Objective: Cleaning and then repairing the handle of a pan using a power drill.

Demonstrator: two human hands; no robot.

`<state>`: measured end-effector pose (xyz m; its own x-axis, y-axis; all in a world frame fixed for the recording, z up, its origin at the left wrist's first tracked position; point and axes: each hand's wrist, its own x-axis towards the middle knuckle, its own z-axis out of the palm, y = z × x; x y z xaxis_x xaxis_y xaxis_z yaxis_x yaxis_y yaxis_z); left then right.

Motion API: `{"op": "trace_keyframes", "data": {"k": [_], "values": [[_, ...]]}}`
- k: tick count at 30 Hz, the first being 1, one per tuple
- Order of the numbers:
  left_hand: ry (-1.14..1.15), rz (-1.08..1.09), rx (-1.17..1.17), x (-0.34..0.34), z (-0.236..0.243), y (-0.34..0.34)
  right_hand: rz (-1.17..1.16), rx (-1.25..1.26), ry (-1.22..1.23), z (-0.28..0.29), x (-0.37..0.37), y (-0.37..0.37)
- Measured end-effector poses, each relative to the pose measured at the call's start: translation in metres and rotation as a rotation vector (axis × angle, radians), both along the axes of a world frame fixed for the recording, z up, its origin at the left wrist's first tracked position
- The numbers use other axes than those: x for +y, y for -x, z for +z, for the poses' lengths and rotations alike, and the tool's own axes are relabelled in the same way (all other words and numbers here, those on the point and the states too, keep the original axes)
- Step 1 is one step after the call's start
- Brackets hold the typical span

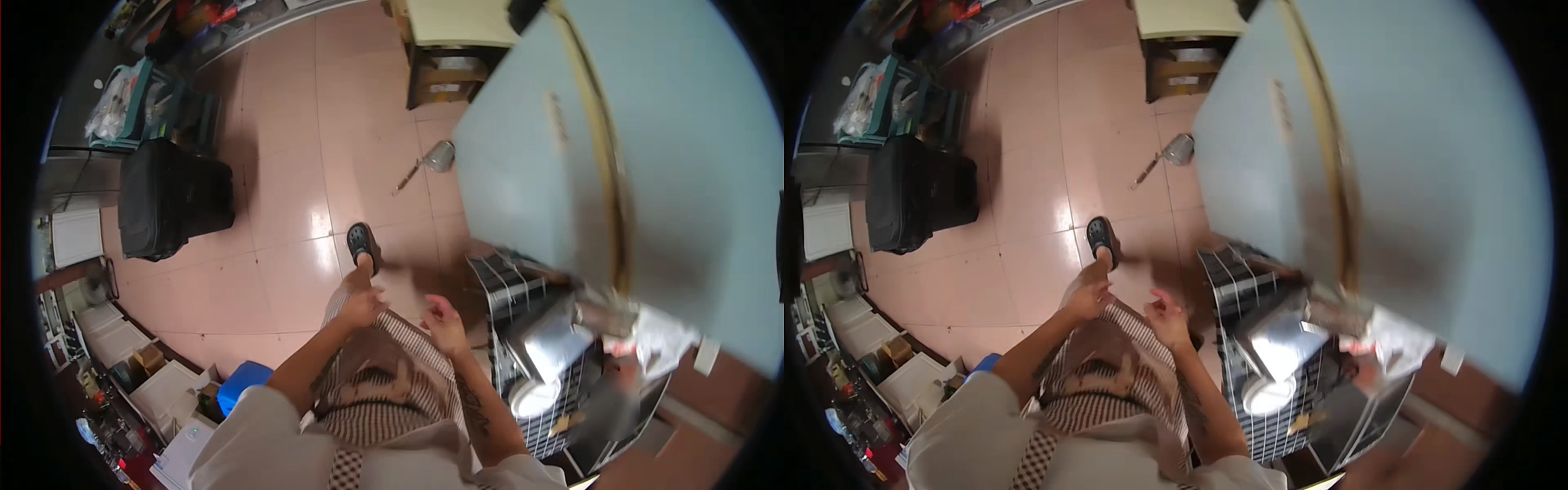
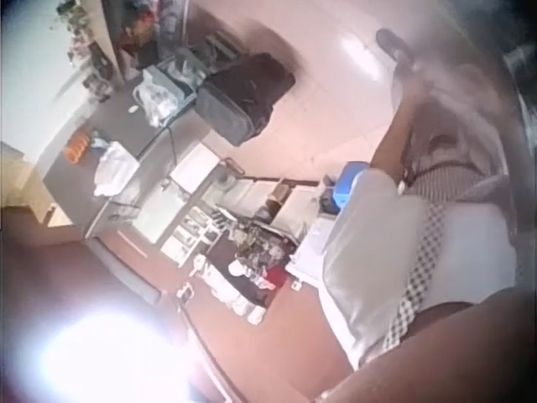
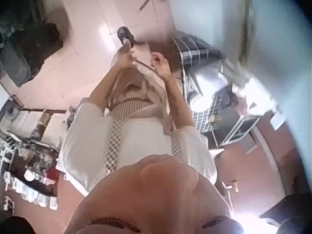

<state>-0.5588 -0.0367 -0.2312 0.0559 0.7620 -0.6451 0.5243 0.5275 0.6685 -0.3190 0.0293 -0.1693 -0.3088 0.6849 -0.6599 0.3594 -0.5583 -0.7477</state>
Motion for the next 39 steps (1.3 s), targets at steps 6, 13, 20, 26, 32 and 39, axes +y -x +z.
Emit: {"op": "trace_keyframes", "data": {"k": [6, 13, 20, 26, 32, 39], "values": [[0.17, -0.23, 0.231, -0.063, -0.035, 0.088, 0.24, -0.53, -0.029, -0.289, 0.131, 0.124], [0.376, 0.013, 0.218, -0.002, -0.051, 0.138, 0.656, -0.794, -0.047, -0.553, 0.268, 0.259], [0.356, 0.107, 0.226, 0.014, -0.06, 0.147, 0.375, -0.787, -0.259, -0.636, 0.253, 0.24], [0.293, -0.017, 0.206, 0.039, -0.056, 0.145, -0.177, -0.218, 0.168, -0.334, 0.19, 0.191], [0.151, -0.15, 0.121, 0.059, -0.046, 0.156, -0.116, 0.071, 0.268, 0.053, 0.142, 0.086], [-0.323, -0.509, -0.221, 0.201, 0.042, 0.013, -0.8, 0.18, -0.009, 0.454, 0.012, -0.06]]}}
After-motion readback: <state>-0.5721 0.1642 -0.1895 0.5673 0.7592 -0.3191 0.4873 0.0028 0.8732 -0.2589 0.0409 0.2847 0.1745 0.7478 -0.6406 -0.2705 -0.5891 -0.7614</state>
